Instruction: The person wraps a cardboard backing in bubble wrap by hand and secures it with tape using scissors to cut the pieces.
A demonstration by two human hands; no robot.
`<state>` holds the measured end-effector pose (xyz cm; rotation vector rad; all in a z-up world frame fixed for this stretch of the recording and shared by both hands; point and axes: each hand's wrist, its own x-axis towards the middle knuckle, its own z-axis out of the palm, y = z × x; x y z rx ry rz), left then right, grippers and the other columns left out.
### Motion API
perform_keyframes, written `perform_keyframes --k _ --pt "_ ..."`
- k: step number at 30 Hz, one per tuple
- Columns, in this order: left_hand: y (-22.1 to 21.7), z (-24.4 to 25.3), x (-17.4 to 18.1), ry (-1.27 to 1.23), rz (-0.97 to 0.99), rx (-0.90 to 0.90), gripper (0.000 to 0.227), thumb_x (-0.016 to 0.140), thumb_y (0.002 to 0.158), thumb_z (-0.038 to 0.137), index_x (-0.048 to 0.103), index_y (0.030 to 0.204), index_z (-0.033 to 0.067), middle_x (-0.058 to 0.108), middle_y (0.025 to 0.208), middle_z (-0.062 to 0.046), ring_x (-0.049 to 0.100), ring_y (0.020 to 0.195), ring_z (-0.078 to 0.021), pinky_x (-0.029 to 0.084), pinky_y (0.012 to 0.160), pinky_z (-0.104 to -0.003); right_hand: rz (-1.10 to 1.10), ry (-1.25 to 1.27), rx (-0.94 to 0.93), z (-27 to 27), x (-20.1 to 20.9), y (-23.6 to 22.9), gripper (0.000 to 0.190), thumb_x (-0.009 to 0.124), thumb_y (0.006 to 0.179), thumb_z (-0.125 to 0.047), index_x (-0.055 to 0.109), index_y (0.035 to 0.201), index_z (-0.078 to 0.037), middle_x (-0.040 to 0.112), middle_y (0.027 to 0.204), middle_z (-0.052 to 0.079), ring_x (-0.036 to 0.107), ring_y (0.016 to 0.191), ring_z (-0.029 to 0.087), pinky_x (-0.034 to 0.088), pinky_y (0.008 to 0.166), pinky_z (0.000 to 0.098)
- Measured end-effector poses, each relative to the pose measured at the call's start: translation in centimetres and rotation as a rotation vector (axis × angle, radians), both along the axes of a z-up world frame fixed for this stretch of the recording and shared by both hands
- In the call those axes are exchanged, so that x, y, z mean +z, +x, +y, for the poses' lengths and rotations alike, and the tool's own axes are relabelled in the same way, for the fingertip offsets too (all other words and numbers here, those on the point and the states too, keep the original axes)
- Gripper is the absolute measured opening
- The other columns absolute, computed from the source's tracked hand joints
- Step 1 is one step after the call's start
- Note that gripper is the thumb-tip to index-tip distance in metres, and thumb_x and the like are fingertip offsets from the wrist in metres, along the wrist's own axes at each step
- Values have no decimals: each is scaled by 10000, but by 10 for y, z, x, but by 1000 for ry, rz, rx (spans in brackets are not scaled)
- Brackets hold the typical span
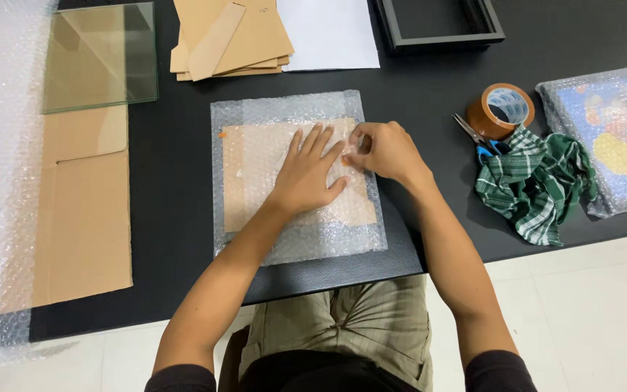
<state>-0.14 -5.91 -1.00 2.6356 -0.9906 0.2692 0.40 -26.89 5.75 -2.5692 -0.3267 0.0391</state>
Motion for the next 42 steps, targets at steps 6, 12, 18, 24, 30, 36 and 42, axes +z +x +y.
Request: perform_keyframes --k 6,12,18,24,30,36,42 --pt "-2 -2 3 -73 39 7 803 653 919 504 428 1553 66 410 1610 -236 317 1562 -401 153 1272 -633 -4 287 -97 -22 -25 8 237 853 862 -196 709 1008 -76 725 734 71 693 692 238 527 668 375" --pt "-2 -2 0 -72 -353 -89 438 695 926 486 728 1113 91 558 1455 -197 437 1453 -416 270 1199 -653 73 217 -146 -22 -32 4 457 957 739 -305 649 1008 -102 662 736 33 681 707 269 498 684 427" --pt "15 12 -9 -123 135 -113 435 427 1080 375 698 1370 195 653 1468 -78 534 1435 -306 215 1224 -640 -427 247 104 -14 -52 -8 65 806 938 -278 792 995 -248 678 861 -19 682 840 234 517 789 327" --pt "18 33 15 -50 156 -74 500 483 1082 325 557 1520 93 458 1651 -178 326 1581 -360 43 1266 -661 -504 138 238 -5 -55 -20 99 796 946 -280 846 990 -207 703 962 20 614 939 238 442 861 370" --pt "15 29 9 69 163 -32 535 398 1101 368 455 1572 121 374 1707 -138 246 1613 -333 46 1278 -657 -462 112 310 3 -38 -26 440 468 1096 -363 712 1400 -158 676 1431 107 592 1343 318 413 1137 487" --pt "10 28 19 86 170 -17 540 371 1106 348 416 1584 103 344 1716 -159 210 1619 -355 50 1284 -642 -104 -333 310 23 -33 -44 843 308 1086 -633 273 1670 -26 248 1741 215 194 1625 350 56 1299 619" --pt "11 26 26 124 192 -14 532 404 1078 307 427 1569 103 353 1713 -166 210 1613 -397 80 1280 -657 -62 -397 296 23 -39 -39 892 253 1061 -705 206 1690 -74 173 1772 164 134 1644 308 37 1318 614"
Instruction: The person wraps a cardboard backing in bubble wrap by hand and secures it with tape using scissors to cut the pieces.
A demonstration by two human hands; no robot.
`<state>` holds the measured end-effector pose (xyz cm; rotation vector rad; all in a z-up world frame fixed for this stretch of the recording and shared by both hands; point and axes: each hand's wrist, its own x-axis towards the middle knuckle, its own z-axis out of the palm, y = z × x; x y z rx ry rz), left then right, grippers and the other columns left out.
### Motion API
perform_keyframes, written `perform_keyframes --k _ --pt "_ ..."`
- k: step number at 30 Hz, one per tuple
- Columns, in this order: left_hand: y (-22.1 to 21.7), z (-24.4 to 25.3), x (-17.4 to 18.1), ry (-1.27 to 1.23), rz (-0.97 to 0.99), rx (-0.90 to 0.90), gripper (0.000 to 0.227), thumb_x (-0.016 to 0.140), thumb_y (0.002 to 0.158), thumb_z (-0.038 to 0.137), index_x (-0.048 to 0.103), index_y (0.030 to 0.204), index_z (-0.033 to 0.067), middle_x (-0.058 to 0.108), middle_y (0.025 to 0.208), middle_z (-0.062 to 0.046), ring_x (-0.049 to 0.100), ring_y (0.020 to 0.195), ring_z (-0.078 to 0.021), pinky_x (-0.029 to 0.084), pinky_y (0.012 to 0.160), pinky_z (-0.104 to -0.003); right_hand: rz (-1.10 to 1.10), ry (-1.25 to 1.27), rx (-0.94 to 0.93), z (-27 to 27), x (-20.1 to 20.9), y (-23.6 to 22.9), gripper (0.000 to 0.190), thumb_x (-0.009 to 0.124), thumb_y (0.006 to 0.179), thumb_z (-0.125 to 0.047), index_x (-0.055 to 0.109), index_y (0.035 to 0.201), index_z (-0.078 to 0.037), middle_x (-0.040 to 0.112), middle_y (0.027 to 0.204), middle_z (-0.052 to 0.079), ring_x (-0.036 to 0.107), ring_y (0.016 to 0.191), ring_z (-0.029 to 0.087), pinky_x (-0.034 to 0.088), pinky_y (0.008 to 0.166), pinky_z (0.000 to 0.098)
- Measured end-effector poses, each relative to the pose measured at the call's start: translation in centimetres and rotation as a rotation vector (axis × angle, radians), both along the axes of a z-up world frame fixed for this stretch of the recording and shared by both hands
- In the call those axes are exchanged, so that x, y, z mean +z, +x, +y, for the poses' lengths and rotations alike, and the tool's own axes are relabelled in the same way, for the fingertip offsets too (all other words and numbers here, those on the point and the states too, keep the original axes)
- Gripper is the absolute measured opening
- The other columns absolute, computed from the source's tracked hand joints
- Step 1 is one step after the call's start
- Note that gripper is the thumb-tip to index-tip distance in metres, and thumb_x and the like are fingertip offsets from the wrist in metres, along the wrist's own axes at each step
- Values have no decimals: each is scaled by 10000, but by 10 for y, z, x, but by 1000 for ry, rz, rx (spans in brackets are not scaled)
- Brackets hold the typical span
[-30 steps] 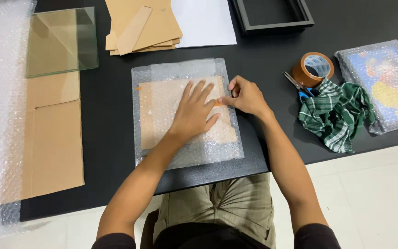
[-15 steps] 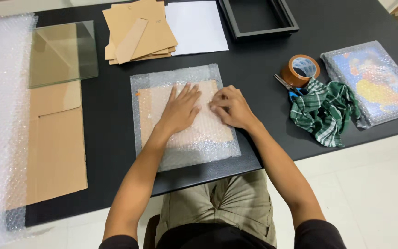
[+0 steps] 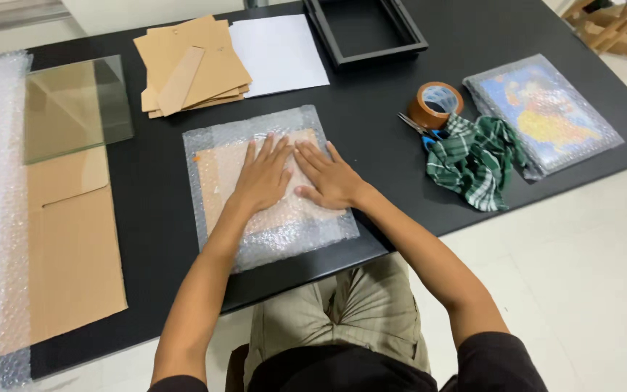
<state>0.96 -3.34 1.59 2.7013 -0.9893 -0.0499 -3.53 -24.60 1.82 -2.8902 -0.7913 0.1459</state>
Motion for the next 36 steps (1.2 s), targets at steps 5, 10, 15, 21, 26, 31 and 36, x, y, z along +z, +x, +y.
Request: perform_keyframes --k 5,10,15,21,26,31,36 --pt "30 -27 -29 -54 -43 66 464 483 1037 381 567 1439 165 479 1547 -126 331 1529 -355 124 1247 -670 -278 573 -66 -37 -38 11 614 436 1104 -495 455 1598 -130 473 1625 145 371 1548 324 129 1302 551" --pt "16 -113 -14 -211 -197 -4 350 603 1005 333 700 1293 158 623 1335 -169 482 1408 -383 223 1189 -689 -652 601 -520 -109 -17 1 237 663 1044 -198 759 1259 -213 756 1173 -47 673 1153 182 474 1056 366" --pt "-2 -193 -25 -256 -113 -153 351 650 966 279 699 1284 137 618 1379 -152 443 1440 -360 204 1237 -674 -647 244 -885 -185 -4 -2 441 606 973 -3 627 1400 -110 534 1386 98 740 932 426 617 811 585" --pt "-3 -237 -39 -278 -35 -150 393 654 975 262 673 1346 135 604 1395 -159 420 1472 -352 164 1254 -669 -457 189 -948 -243 -49 45 224 646 1027 -259 717 1239 -269 636 1192 -32 757 944 347 620 820 518" --pt "-3 -241 -6 -494 -35 -53 441 706 950 218 628 1370 111 585 1396 -162 544 1339 -359 395 1129 -613 -635 596 -951 -234 -43 41 267 778 964 -220 784 1231 -198 757 1102 38 760 974 348 623 824 471" --pt "1 -225 27 -740 -212 12 515 750 947 177 576 1417 56 527 1373 -169 595 1231 -389 534 1017 -529 -659 1029 -853 -185 -31 20 283 834 913 -124 811 1195 -112 807 1018 145 777 923 353 621 728 424" --pt "5 -187 39 -654 -500 -79 411 752 961 286 721 1308 68 565 1298 -123 564 1241 -347 530 920 -442 -466 1451 -796 -114 -8 -16 330 826 921 -107 786 1245 -63 821 984 97 682 777 82 587 629 266"
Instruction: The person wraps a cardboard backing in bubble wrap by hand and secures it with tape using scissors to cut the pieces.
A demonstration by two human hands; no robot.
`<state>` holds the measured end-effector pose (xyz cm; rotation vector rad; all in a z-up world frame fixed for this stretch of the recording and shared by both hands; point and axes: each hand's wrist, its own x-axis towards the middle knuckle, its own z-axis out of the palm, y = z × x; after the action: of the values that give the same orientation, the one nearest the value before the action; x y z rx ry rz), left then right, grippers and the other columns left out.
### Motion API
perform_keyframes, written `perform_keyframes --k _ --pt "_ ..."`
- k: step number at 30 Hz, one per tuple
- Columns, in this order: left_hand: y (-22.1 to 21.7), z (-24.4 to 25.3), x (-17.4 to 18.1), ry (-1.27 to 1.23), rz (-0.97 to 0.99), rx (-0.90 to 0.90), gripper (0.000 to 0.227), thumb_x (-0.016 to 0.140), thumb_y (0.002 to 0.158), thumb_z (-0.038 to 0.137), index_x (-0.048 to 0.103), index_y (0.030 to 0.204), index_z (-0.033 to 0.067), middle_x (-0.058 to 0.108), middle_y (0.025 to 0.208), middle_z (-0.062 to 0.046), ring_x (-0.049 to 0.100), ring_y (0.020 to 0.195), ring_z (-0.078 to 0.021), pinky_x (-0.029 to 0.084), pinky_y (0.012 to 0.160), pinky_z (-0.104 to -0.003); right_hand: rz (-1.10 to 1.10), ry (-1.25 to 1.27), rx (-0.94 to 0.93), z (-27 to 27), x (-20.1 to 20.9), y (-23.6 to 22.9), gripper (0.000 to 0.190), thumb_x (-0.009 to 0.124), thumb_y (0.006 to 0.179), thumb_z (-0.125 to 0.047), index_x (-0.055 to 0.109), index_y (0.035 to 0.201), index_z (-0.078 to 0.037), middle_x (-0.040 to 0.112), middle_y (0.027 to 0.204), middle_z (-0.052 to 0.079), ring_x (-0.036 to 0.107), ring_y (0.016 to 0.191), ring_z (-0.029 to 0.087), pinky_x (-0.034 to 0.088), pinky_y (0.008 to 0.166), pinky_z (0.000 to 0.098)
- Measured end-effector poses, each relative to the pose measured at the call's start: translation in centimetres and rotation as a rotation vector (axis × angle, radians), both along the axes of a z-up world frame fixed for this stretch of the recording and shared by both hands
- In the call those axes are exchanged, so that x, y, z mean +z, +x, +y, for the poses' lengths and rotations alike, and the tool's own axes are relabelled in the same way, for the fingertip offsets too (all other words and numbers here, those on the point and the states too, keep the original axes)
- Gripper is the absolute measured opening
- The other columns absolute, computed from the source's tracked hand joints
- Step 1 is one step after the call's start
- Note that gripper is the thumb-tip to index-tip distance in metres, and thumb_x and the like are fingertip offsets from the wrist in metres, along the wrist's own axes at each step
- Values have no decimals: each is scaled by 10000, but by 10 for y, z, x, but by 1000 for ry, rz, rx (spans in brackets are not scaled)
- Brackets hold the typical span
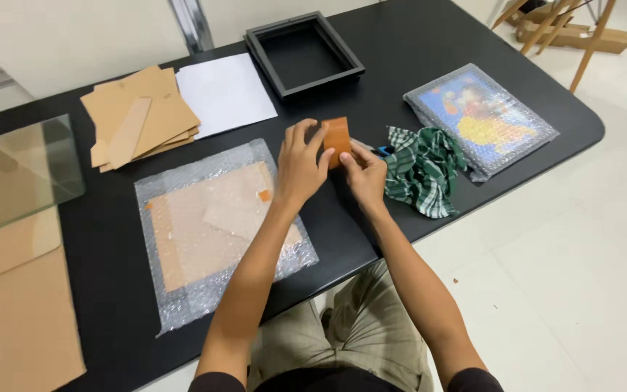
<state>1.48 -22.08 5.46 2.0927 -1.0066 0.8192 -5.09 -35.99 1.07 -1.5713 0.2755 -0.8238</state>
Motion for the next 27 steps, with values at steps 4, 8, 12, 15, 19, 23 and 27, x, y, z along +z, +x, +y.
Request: perform_keyframes --k 4,8,12,15,19,23,27 --pt "-2 27 -3 23 -37 -27 274 687 1014 277 787 1217 122 605 1239 -71 559 1237 -296 497 878 -398 37 123 59 16 -21 7 318 785 952 -101 764 1268 -75 810 970 28 689 620 43 504 454 177" --pt "5 38 -21 4 -88 2 198 714 993 298 816 1129 195 687 1166 -11 607 1191 -235 495 881 -361 6 106 92 27 -37 12 319 778 959 -88 755 1275 -47 809 946 70 597 436 74 432 349 208" --pt "-4 45 -22 -6 -1 11 121 738 968 238 807 1057 192 698 1124 11 651 1143 -228 526 878 -369 25 109 104 41 -28 2 309 771 955 -67 757 1261 -24 808 945 113 548 364 91 405 325 231" --pt "-8 46 -19 -11 86 -15 109 755 940 206 779 1036 159 679 1097 -4 670 1091 -262 556 844 -415 23 127 115 43 -30 1 316 779 945 -58 755 1258 -20 802 932 119 551 357 98 410 317 235" --pt "-6 39 -19 -43 154 -35 84 750 927 188 731 988 134 638 1073 -5 668 1059 -289 561 817 -449 34 128 130 43 -34 -1 302 776 947 -53 760 1247 -21 796 910 114 562 366 89 420 314 232" --pt "1 28 -24 97 90 25 57 696 932 168 684 934 112 603 1051 -28 620 1055 -300 513 875 -454 19 113 143 39 -34 -5 304 785 934 -55 761 1237 -38 796 916 119 548 368 80 421 328 223" --pt "-5 20 -17 196 19 45 158 721 883 175 671 987 68 582 1101 -68 578 1094 -308 490 974 -469 110 -235 -57 27 -27 -11 278 869 832 -164 850 1105 -214 803 882 9 624 620 88 515 559 265"
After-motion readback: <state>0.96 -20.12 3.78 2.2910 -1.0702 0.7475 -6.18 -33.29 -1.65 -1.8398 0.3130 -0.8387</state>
